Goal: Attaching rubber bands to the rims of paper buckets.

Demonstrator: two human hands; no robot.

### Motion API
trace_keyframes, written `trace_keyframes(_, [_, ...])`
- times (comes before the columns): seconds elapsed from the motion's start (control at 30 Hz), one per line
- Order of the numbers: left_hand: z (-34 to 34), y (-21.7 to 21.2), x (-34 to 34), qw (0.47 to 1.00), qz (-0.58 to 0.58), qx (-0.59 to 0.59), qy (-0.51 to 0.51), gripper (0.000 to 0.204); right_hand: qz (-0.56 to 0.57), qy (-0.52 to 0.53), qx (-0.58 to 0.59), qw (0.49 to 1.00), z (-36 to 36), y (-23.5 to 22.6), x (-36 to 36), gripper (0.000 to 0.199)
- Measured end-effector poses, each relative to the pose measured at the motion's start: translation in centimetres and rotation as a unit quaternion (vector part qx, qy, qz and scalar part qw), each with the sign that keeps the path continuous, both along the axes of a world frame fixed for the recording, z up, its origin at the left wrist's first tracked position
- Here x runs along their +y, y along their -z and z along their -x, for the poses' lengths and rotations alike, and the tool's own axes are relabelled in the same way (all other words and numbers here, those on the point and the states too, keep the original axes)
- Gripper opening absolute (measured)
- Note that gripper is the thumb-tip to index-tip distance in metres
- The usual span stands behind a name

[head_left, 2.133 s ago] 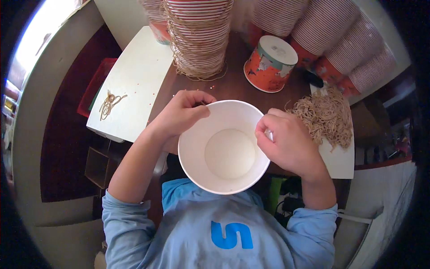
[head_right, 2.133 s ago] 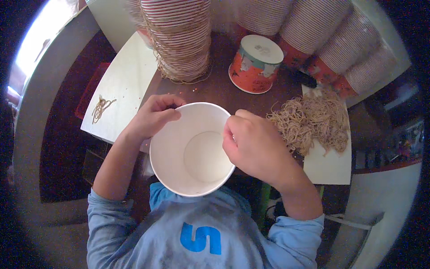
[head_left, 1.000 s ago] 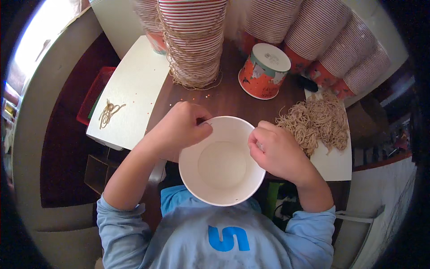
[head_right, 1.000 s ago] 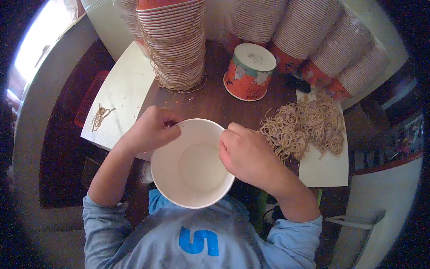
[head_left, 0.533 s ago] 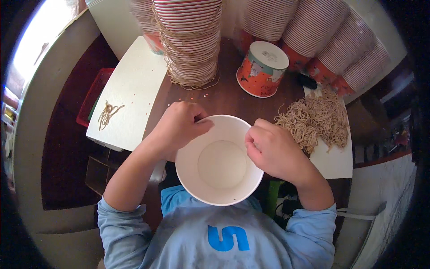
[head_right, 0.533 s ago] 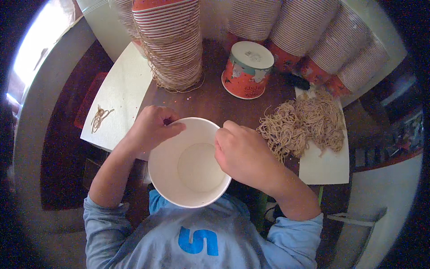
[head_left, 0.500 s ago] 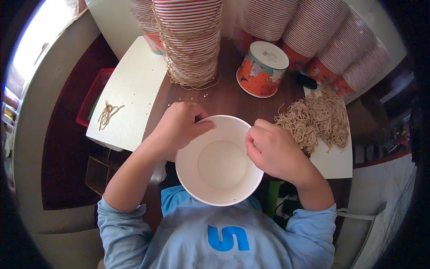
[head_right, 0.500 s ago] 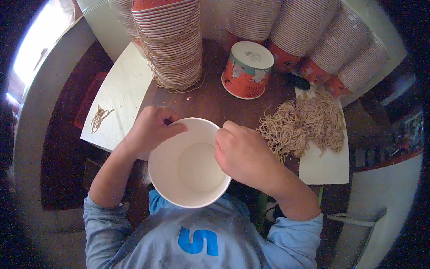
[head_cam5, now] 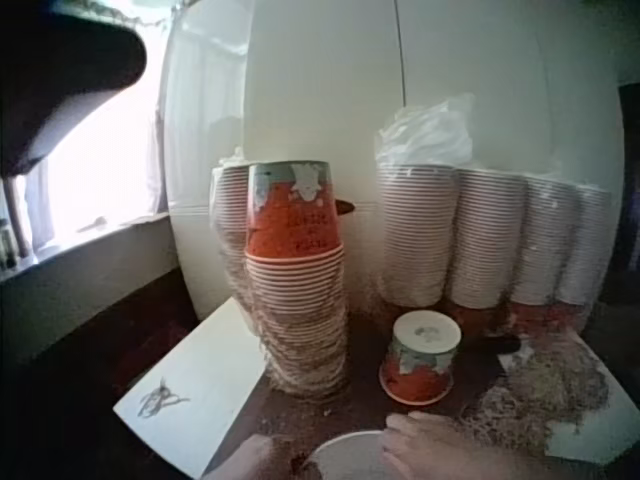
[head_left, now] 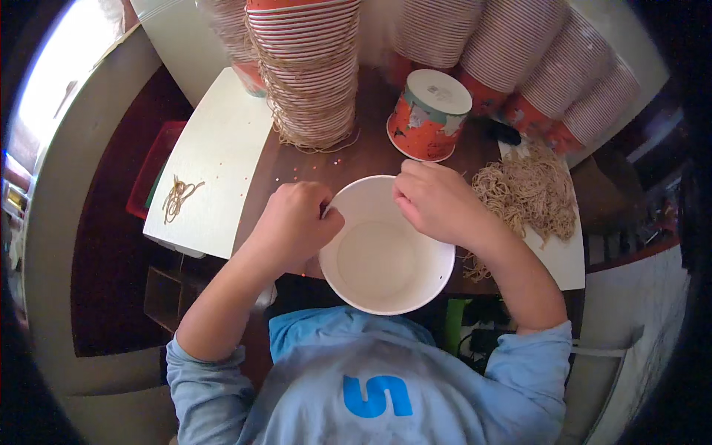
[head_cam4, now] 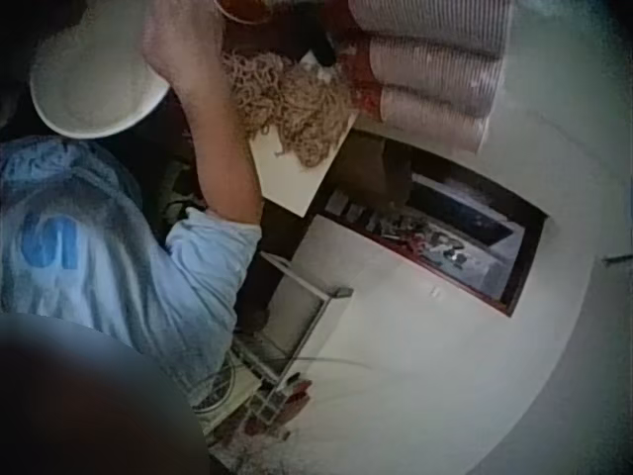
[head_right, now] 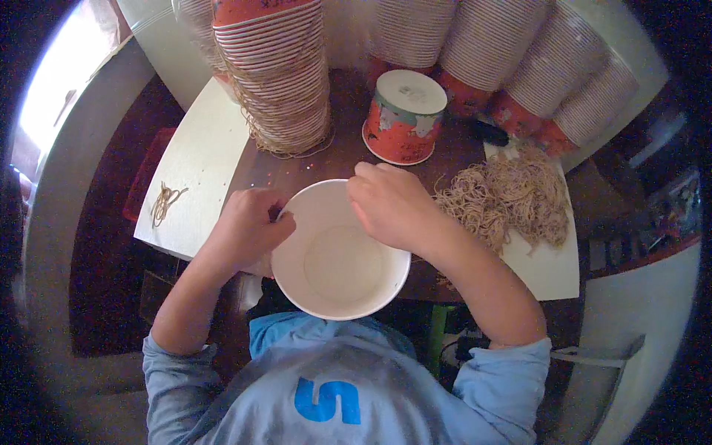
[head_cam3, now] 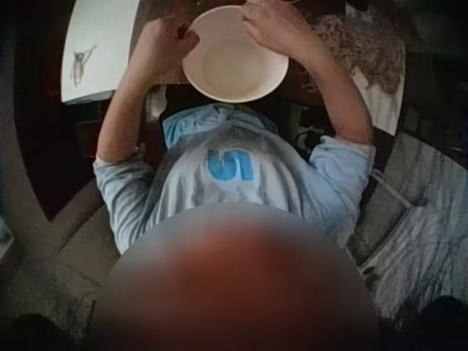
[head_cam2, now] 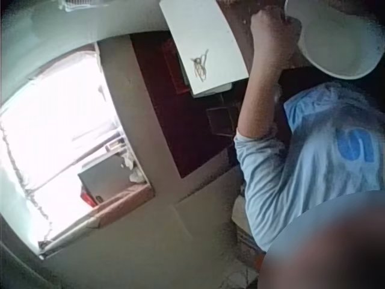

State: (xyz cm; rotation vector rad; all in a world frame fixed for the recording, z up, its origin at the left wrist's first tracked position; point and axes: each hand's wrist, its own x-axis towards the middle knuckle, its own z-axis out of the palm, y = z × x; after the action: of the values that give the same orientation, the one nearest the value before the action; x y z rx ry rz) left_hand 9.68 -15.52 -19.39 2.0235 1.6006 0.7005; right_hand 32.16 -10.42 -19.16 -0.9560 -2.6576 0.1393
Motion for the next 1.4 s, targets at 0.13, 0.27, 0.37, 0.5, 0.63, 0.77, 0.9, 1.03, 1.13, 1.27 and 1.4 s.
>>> trace_keyframes(0.13, [0.1, 0.1, 1.6, 0.995, -0.030, 0.100, -0.008, 0.029, -0.013, -0.025, -0.022, 0.999, 0.7, -0.2, 0.1, 0.007])
trace_keyframes(0.27, [-0.7, -0.7, 2.2, 0.990, -0.006, 0.140, -0.023, 0.039, -0.006, -0.010, -0.035, 0.999, 0.9, -0.1, -0.1, 0.007])
trace_keyframes(0.37, [-0.8, -1.3, 2.2, 0.991, 0.089, 0.078, -0.058, 0.033, -0.024, -0.022, -0.033, 0.999, 0.7, 0.2, 0.1, 0.007])
trace_keyframes(0.5, [0.9, -0.4, 1.1, 0.998, 0.019, -0.037, 0.040, 0.043, -0.054, -0.023, -0.033, 0.998, 0.8, 0.2, 0.8, 0.008])
trace_keyframes(0.63, [1.2, 1.2, 0.1, 0.983, 0.092, -0.159, -0.003, 0.038, -0.073, -0.010, 0.086, 0.994, 1.8, 0.4, 0.9, 0.009])
trace_keyframes(0.77, [1.3, 1.8, -1.5, 0.927, 0.166, -0.329, -0.068, 0.033, 0.142, -0.009, 0.154, 0.978, 3.3, -1.6, -1.5, 0.010])
trace_keyframes(0.9, [1.8, 2.8, -2.2, 0.892, 0.192, -0.400, -0.091, 0.029, 0.231, 0.026, 0.132, 0.964, 4.8, -0.2, -1.1, 0.012])
trace_keyframes(1.03, [2.0, 3.4, -2.5, 0.904, 0.169, -0.386, -0.076, 0.026, 0.250, 0.024, 0.164, 0.954, 5.8, 0.7, -0.2, 0.012])
trace_keyframes(1.13, [1.8, 3.2, -2.5, 0.925, 0.146, -0.341, -0.085, 0.023, 0.269, 0.012, 0.167, 0.949, 6.2, 0.9, -0.1, 0.013])
trace_keyframes(1.27, [1.8, 3.3, -2.4, 0.935, 0.129, -0.317, -0.098, 0.019, 0.271, 0.016, 0.155, 0.950, 6.4, 1.3, 0.2, 0.013])
trace_keyframes(1.4, [1.9, 3.4, -2.4, 0.942, 0.111, -0.304, -0.089, 0.017, 0.282, 0.013, 0.151, 0.947, 6.7, 1.0, 0.3, 0.013])
